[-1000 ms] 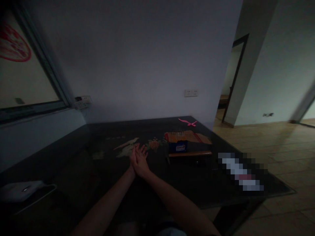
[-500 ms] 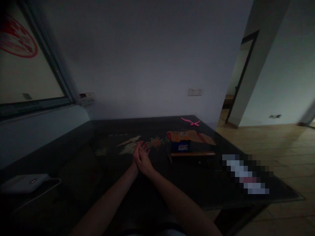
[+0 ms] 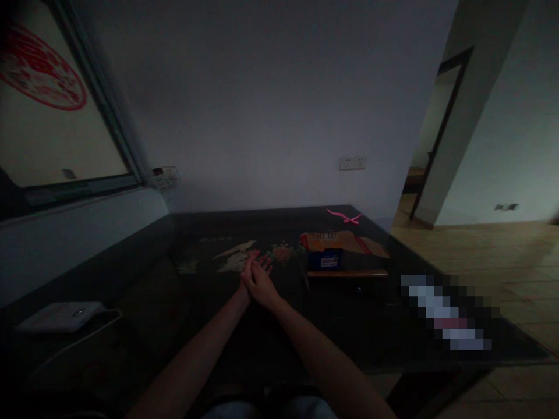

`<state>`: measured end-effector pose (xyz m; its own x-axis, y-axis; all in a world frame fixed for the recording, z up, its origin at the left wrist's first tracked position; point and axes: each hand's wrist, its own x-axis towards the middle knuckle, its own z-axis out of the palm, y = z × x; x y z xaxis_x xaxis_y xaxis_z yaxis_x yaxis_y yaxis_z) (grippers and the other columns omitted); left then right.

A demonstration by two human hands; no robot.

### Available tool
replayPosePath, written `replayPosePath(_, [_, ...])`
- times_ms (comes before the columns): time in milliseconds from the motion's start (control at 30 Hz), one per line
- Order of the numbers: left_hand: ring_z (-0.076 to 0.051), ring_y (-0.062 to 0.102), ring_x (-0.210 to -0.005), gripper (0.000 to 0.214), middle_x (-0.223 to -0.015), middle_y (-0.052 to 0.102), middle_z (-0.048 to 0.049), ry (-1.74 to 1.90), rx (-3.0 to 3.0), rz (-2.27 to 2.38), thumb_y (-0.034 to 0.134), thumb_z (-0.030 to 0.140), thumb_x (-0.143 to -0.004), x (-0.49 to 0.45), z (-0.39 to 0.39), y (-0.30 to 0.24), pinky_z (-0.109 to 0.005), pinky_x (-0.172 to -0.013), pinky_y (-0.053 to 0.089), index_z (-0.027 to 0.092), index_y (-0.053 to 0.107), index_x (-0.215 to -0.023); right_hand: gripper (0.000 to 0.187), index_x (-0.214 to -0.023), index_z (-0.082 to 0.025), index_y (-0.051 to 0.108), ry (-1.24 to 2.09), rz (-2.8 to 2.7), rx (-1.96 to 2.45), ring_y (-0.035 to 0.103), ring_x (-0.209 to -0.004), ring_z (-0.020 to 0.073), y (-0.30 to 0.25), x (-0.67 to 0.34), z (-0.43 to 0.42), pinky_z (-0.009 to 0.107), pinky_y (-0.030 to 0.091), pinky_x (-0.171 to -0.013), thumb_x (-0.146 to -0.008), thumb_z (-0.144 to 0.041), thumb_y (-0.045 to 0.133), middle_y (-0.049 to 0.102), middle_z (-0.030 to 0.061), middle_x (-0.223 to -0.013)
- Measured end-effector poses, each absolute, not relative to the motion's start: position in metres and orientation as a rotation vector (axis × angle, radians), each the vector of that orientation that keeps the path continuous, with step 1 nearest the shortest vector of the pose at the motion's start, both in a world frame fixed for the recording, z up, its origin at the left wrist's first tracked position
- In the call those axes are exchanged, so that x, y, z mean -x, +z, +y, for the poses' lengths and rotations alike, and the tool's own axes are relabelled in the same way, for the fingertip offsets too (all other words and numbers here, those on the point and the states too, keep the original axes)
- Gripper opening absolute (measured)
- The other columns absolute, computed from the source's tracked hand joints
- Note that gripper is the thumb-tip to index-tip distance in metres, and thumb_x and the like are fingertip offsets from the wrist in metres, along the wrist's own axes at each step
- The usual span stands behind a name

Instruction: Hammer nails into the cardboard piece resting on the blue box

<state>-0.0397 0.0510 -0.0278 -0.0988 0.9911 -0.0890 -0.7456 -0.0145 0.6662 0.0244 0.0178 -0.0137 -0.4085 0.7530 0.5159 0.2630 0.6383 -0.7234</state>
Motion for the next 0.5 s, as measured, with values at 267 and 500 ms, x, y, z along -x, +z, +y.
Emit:
replayPosePath(267, [-0.022,0.060,-0.093,0.036,-0.099,0.061,-0.0104,1.566,-0.481,0.720,0.044,0.039,-0.081,0.039,0.049,-0.028,-0.034,-0.078,0.047,0.022,0.050,-0.112,0.040,-0.123,-0.015,0.049,0.668,-1.997,0.832,0.047,-0.115,0.0236,-0.012,-0.025,0.017,0.039,0.035,-0.095,-0.088,-0.033,0.041,0.057,0.0131,-0.118])
replayPosePath(500, [-0.016,0.060,-0.080,0.030,-0.086,0.060,-0.0058,1.560,-0.457,0.741,0.040,0.036,-0.084,0.035,0.044,-0.017,-0.031,-0.077,0.048,0.020,0.051,-0.107,0.038,-0.115,-0.013,0.054,0.635,-2.026,0.870,0.052,-0.106,0.0233,-0.007,-0.027,0.018,0.036,0.039,-0.090,-0.088,-0.036,0.041,0.059,0.0141,-0.112])
